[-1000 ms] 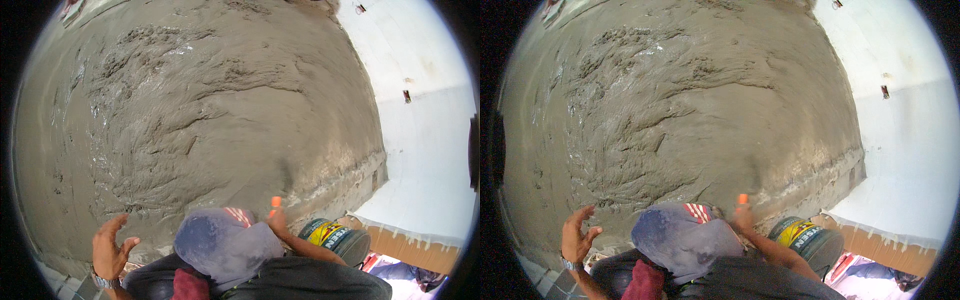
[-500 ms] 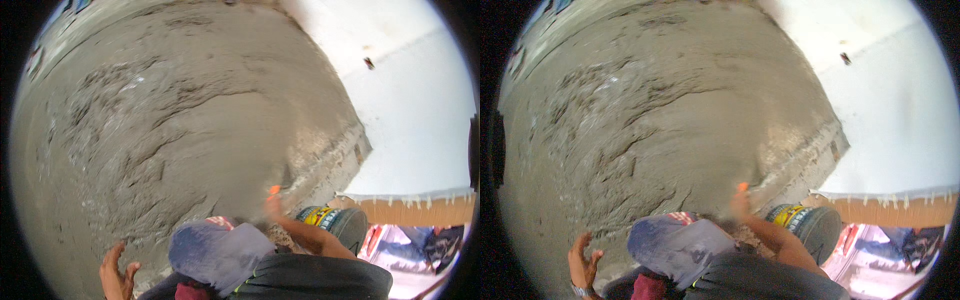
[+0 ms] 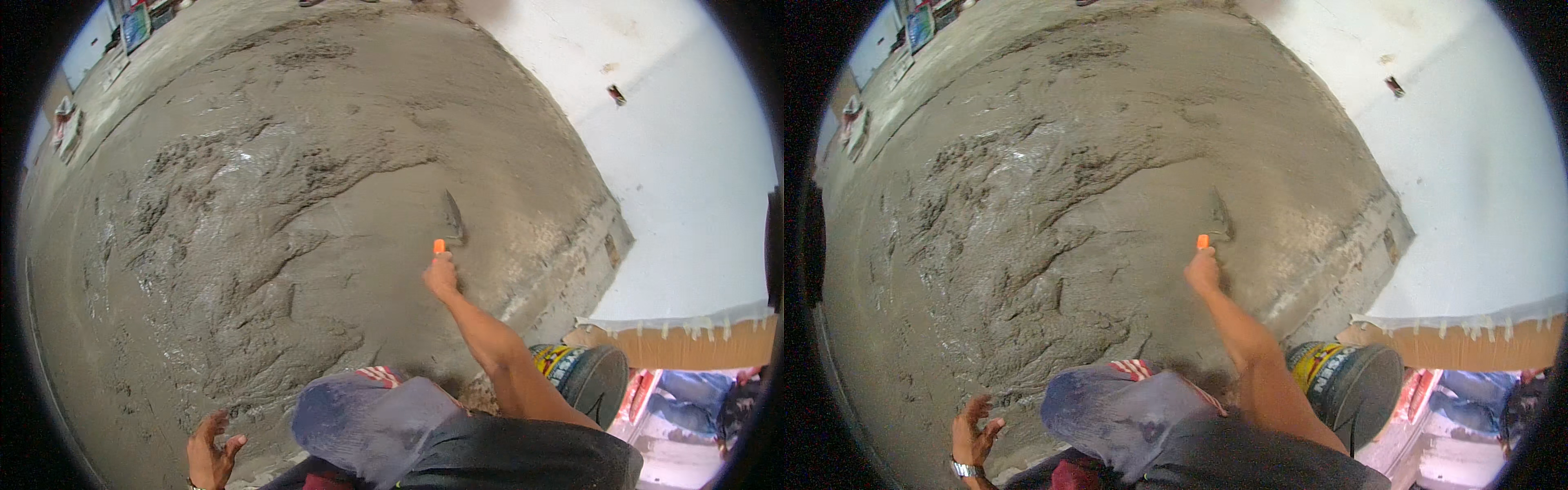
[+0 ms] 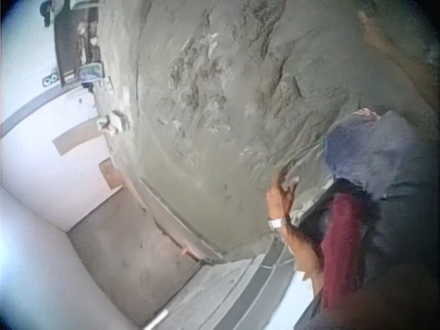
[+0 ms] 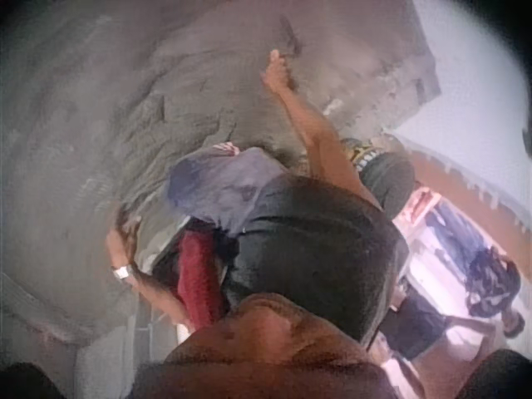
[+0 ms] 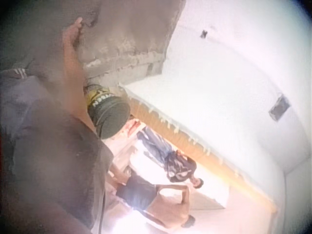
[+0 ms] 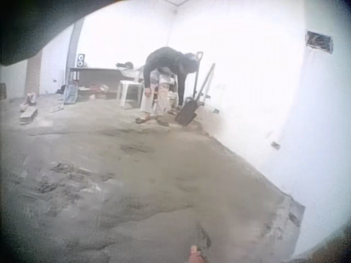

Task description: The person uses a trowel to spread and level wet concrete on a floor. Another person is visible in the background using a shovel to move concrete. The camera wearer moves around the room, smoothing the surface with the trowel.

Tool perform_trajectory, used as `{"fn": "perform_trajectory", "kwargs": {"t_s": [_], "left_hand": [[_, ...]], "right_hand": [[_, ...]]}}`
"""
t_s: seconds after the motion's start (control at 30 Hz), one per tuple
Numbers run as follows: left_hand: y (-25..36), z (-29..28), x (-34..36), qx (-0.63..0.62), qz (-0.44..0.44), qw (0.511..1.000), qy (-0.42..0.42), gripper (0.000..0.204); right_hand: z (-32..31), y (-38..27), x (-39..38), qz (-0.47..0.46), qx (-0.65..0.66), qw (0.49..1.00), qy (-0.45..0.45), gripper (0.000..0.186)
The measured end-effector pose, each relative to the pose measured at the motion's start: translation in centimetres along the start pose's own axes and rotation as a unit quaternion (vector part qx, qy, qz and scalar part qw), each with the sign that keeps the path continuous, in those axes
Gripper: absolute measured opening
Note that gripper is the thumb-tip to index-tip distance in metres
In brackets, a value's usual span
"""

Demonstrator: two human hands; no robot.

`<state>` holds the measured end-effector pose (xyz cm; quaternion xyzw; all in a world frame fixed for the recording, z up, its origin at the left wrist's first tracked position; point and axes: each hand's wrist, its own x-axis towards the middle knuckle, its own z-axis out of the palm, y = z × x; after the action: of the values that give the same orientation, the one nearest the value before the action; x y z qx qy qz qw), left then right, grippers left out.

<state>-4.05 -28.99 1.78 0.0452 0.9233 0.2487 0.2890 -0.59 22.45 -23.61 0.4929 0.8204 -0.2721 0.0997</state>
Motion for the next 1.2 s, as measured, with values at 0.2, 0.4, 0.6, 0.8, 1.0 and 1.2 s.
{"fn": "perform_trajectory", "kwargs": {"t_s": [0.2,0.4,0.6,0.8,1.0,1.2], "left_hand": [[-0.2,-0.9,-0.2,0.019,-0.050,0.999,-0.013,0.056],[-10.1,-0.2,-3.8,-0.121,-0.137,0.983,0.030,0.061],[-13.3,0.4,-10.5,0.013,-0.218,0.976,-0.024,0.045],[-11.1,0.6,-12.7,-0.120,-0.242,0.963,0.000,0.043],[-14.3,1.4,-14.4,-0.085,-0.245,0.966,0.005,0.047],[-12.1,0.8,-12.0,-0.135,-0.185,0.968,0.103,0.062]], "right_hand": [[9.1,-10.3,-8.1,-0.258,-0.112,0.943,-0.176,0.032],[0.4,-7.1,0.7,-0.199,-0.003,0.966,-0.163,0.049],[-11.6,1.1,20.0,-0.007,-0.108,0.990,0.092,0.037],[-5.6,-4.6,24.4,-0.051,-0.079,0.993,0.066,0.023],[2.3,-16.1,15.6,-0.160,-0.075,0.984,-0.034,0.049],[8.4,-23.4,2.7,-0.272,-0.080,0.947,-0.150,0.053]]}}
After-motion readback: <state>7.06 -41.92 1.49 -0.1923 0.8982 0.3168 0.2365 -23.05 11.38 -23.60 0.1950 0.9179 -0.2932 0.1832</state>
